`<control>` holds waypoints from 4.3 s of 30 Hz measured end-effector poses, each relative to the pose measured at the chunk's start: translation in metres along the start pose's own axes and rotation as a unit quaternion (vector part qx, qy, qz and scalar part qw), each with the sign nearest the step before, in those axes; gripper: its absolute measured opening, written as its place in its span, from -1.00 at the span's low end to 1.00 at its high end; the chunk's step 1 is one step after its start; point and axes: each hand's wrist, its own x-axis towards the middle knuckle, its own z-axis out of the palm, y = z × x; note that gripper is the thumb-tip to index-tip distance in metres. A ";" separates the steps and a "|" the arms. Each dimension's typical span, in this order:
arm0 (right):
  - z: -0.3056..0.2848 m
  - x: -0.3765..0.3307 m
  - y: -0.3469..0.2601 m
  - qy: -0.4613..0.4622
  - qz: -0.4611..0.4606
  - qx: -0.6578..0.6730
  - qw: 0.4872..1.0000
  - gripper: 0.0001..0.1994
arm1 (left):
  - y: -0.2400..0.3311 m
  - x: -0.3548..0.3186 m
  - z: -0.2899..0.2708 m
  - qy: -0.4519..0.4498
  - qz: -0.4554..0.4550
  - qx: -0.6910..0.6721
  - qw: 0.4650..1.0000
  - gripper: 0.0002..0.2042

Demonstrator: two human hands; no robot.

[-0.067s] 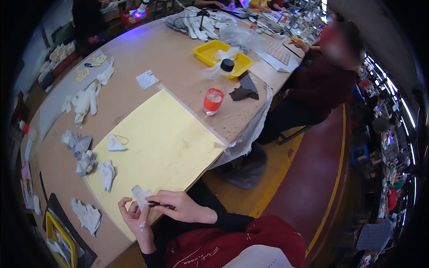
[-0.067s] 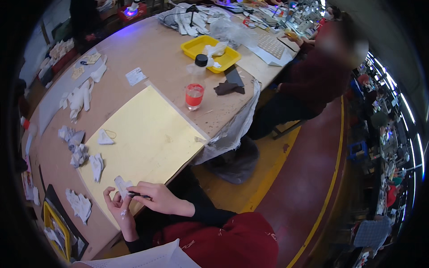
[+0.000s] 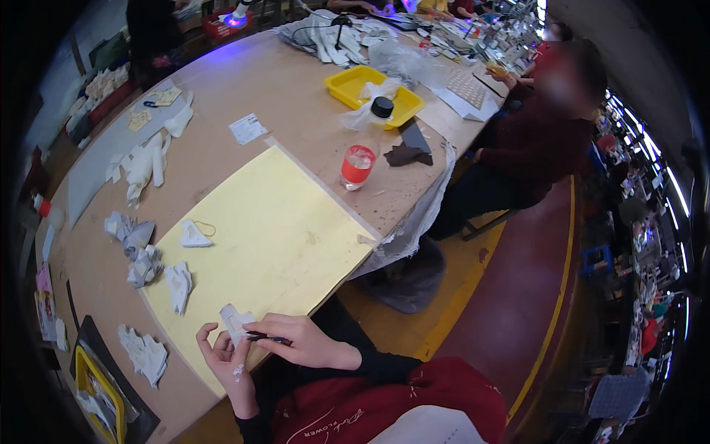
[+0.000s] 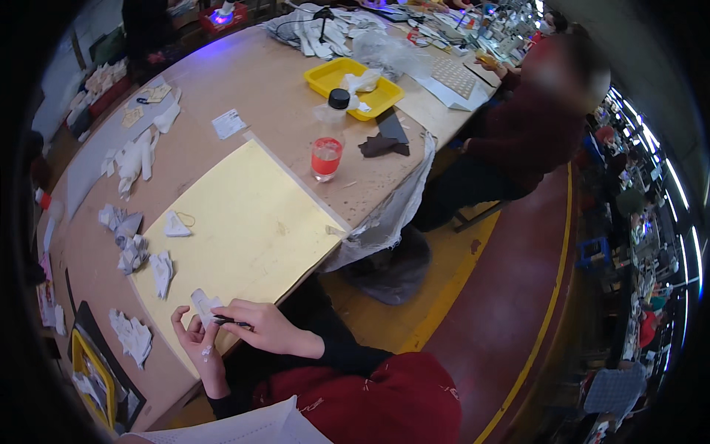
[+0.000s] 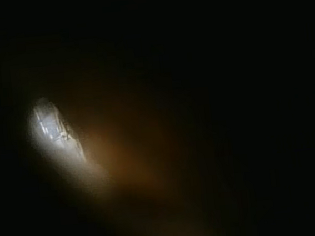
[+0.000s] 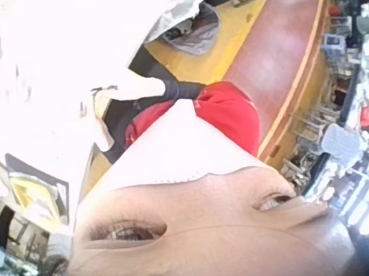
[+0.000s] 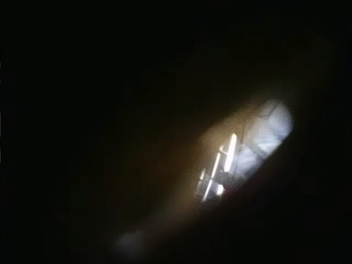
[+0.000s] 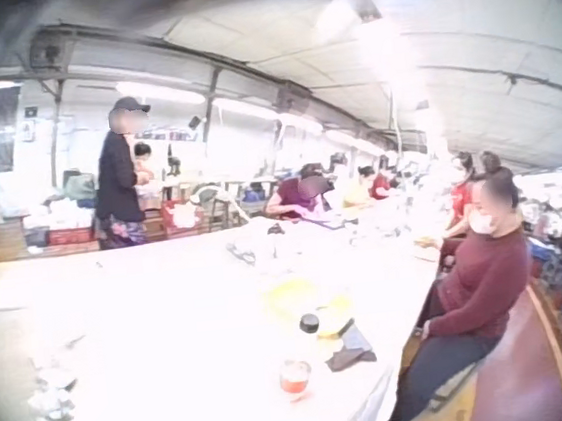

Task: The person repeatedly picks up small white fabric pieces from a table and uses a small cutting tool to trim edges. Trimmed pieces are placed back on the table. The person continues this process throughout the clip.

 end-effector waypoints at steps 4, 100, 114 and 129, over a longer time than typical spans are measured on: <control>-0.001 0.000 0.005 0.014 -0.011 0.008 1.000 -0.63 | -0.010 0.003 -0.004 -0.034 0.046 0.036 0.998 -0.67; 0.017 0.033 -0.011 -0.038 -0.044 -0.131 0.990 -0.63 | 0.021 0.014 -0.030 -0.070 0.015 0.100 0.992 -0.59; 0.017 0.037 0.007 -0.035 -0.044 -0.135 0.989 -0.62 | 0.014 0.022 -0.028 -0.052 0.027 0.154 0.986 -0.58; 0.012 0.035 0.009 -0.014 -0.052 -0.119 0.991 -0.64 | 0.013 0.022 -0.022 -0.052 -0.019 0.093 0.994 -0.56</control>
